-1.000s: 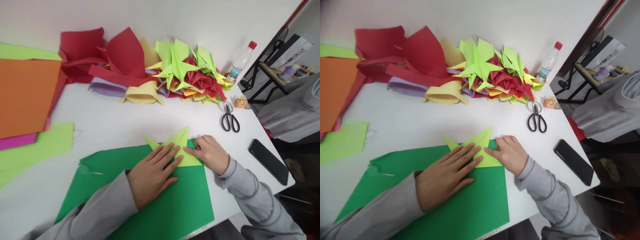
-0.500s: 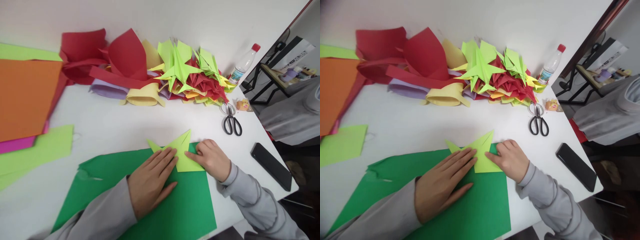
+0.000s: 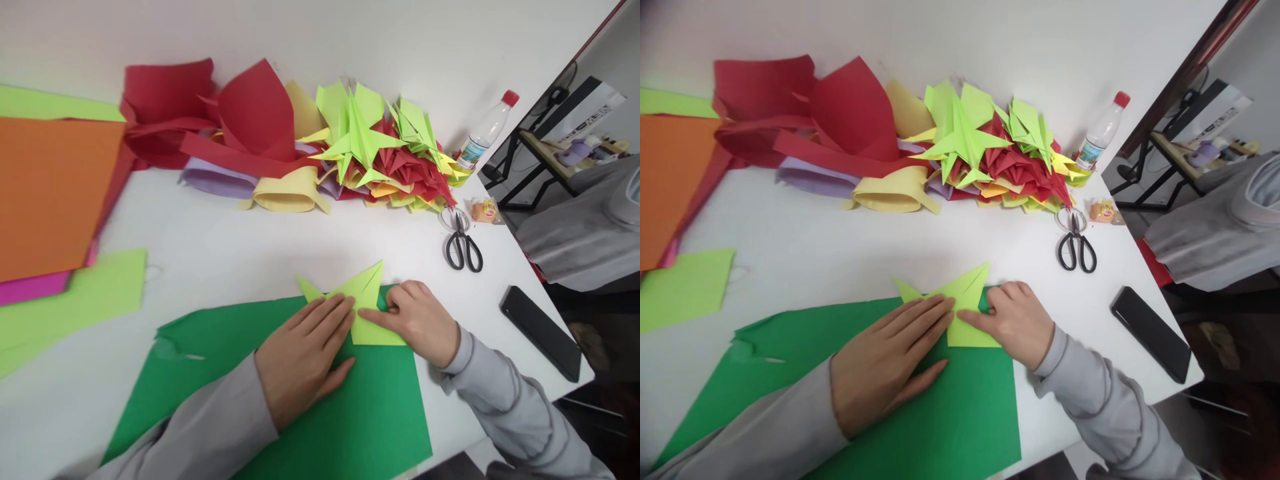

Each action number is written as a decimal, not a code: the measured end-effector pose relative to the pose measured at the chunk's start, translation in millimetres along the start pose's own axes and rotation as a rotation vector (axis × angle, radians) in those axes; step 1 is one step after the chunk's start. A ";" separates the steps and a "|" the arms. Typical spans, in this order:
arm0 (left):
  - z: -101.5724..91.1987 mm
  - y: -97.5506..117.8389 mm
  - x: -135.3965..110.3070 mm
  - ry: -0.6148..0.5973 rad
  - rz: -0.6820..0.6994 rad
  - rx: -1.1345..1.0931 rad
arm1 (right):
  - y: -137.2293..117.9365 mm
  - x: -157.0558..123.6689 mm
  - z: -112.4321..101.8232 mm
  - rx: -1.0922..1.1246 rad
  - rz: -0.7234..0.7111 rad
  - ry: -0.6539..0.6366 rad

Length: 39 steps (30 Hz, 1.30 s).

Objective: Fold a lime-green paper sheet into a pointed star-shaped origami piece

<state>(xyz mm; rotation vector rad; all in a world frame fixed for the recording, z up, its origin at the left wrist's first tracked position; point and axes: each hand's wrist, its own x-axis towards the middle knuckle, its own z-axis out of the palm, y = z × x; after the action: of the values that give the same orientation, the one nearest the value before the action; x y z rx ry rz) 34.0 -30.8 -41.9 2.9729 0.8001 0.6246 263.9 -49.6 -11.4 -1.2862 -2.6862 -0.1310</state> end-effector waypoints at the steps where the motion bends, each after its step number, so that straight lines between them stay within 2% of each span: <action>1: 0.3 0.8 0.2 0.005 -0.006 -0.002 | -1.7 0.6 -0.8 -0.009 0.001 -0.020; 5: 1.5 2.3 -0.1 0.000 -0.019 -0.003 | -5.1 1.1 -0.5 -0.004 0.009 -0.041; 14: 0.5 1.9 1.1 -0.006 -0.006 0.016 | -6.3 1.6 2.2 0.022 0.013 0.033; 20: 9.0 0.7 -1.5 0.072 -0.017 -0.006 | -4.8 0.6 -3.4 0.014 0.036 0.070; 25: 9.2 0.9 -1.5 0.050 -0.014 0.010 | 3.4 -3.6 -5.1 -0.007 0.083 0.085; 30: 10.6 0.8 -1.1 0.086 -0.012 0.018 | 2.9 -2.4 1.6 0.030 0.033 0.160; 39: -1.7 12.6 -3.3 -0.014 0.010 -0.092 | -8.0 2.0 0.7 0.038 0.051 0.052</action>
<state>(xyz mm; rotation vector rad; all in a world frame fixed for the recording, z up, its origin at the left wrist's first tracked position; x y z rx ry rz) 36.8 -43.5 -40.3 2.8968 0.7350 0.6226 256.3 -53.0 -11.8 -1.3204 -2.5976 -0.1048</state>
